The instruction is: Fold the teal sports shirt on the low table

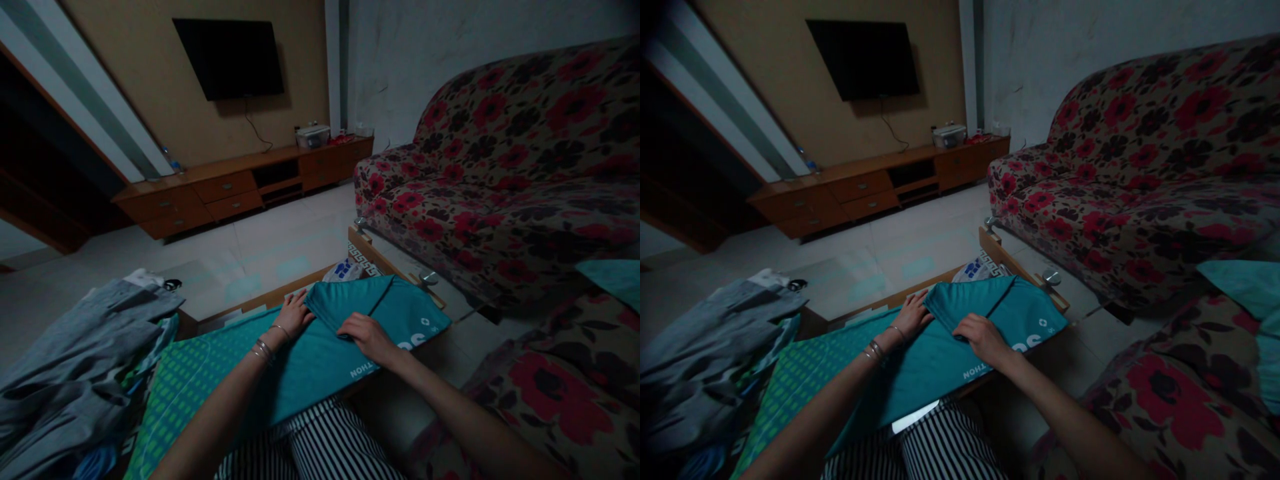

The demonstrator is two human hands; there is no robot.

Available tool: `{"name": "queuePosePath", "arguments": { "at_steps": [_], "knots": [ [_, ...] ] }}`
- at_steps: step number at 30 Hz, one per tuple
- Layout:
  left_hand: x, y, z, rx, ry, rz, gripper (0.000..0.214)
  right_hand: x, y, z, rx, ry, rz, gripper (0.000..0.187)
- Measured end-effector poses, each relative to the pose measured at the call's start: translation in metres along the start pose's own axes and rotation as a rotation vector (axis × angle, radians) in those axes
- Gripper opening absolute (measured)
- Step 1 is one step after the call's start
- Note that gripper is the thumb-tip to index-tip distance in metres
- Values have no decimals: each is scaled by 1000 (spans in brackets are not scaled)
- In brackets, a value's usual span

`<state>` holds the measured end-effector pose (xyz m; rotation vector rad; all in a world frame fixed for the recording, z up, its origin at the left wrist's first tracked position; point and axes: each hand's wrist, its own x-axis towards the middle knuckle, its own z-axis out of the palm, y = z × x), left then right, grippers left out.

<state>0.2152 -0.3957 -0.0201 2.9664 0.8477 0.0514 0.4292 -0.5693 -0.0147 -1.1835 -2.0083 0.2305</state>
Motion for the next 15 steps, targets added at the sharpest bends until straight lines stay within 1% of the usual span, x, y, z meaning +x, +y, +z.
{"name": "queuePosePath", "arguments": {
  "at_steps": [6, 11, 13, 15],
  "knots": [
    [0, -6, 3, -3, 5, -18, 49, -4, -2, -1, -2, 15, 16, 25],
    [2, -11, -5, -92, -15, -24, 53, -7, -5, -1, -4, 2, 20, 25],
    [5, -13, -8, -112, -26, -62, 54, -8, -6, 0, -6, 0, 17, 25],
    [8, -13, -10, -99, -22, -133, 53, -8, -7, 0, -12, 0, 20, 25]
  ]
}}
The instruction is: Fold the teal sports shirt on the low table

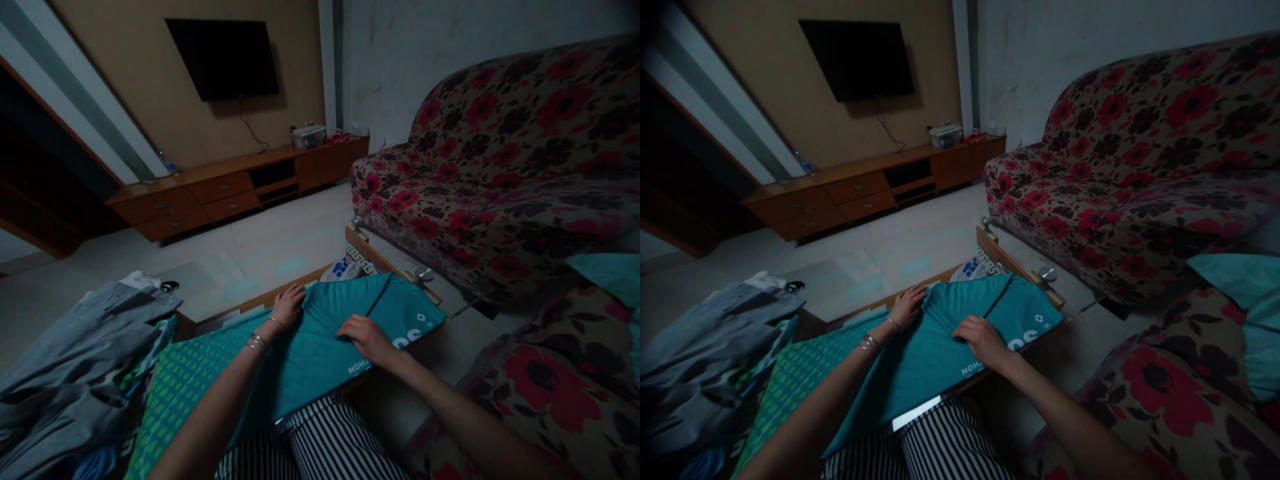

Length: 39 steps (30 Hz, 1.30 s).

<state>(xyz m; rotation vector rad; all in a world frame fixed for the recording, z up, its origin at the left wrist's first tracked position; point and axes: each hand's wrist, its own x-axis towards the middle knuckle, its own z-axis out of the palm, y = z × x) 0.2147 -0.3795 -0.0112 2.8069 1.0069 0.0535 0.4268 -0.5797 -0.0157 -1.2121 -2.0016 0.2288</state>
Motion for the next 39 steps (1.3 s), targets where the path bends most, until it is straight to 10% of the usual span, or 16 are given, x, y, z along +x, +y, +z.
{"name": "queuePosePath", "arguments": {
  "at_steps": [27, 30, 34, 39],
  "knots": [
    [33, -7, -7, -117, 123, -144, 38, -10, -9, -4, -30, -42, 37, 15],
    [28, 15, -14, -4, 295, -309, 44, -11, 10, -22, -70, 85, 151, 18],
    [28, 71, -12, 70, 356, -117, 50, -6, 63, -46, -255, 296, 433, 31],
    [33, 108, 10, 47, 225, -18, 47, -3, 111, -51, -433, 97, 406, 37]
  ]
}}
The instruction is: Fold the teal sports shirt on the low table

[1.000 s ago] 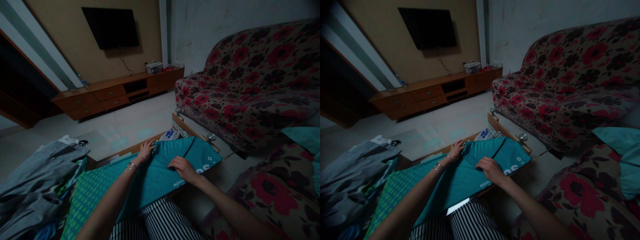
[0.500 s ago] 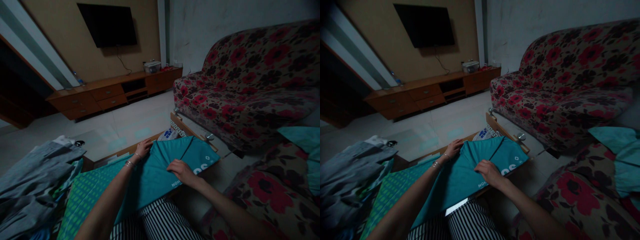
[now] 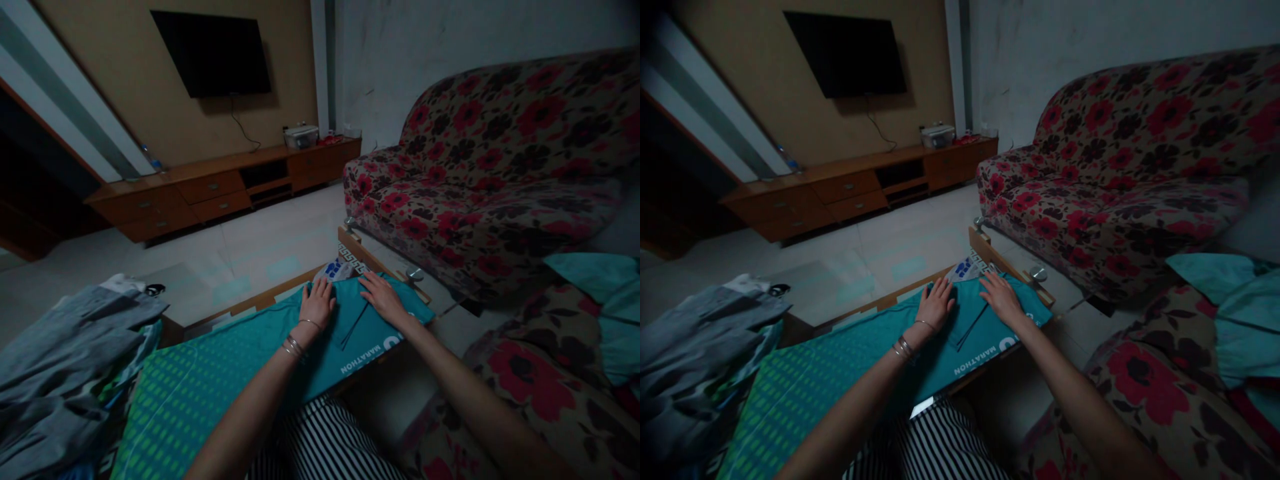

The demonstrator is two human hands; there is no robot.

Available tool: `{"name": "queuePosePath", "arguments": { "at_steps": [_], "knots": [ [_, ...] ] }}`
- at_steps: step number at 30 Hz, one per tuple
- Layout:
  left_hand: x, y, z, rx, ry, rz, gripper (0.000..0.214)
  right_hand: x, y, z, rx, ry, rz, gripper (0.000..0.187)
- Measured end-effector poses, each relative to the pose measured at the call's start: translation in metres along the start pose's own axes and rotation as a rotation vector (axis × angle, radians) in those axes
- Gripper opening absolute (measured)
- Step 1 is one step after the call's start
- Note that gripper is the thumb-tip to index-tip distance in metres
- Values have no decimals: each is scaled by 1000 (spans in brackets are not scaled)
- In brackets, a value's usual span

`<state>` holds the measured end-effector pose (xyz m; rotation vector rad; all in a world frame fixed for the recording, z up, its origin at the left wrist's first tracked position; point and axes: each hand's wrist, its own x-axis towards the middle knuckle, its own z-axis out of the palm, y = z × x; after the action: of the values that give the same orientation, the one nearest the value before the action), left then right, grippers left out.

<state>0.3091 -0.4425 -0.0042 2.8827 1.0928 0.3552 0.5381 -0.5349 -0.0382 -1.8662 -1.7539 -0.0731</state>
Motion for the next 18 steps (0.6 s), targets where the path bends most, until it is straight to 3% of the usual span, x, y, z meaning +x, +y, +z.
{"name": "queuePosePath", "arguments": {
  "at_steps": [3, 9, 14, 18],
  "knots": [
    [-7, -11, 11, 27, -60, -71, 52, -5, 16, 5, -72, -88, -6, 42],
    [-28, -36, 18, 107, -62, -132, 60, -19, 54, -3, -225, -80, 94, 47],
    [-44, -41, 13, 88, -90, -185, 65, -30, 74, -8, -333, -81, 123, 50],
    [-72, -56, 1, 63, -106, -260, 66, -43, 92, -3, -364, -5, 93, 57]
  ]
}}
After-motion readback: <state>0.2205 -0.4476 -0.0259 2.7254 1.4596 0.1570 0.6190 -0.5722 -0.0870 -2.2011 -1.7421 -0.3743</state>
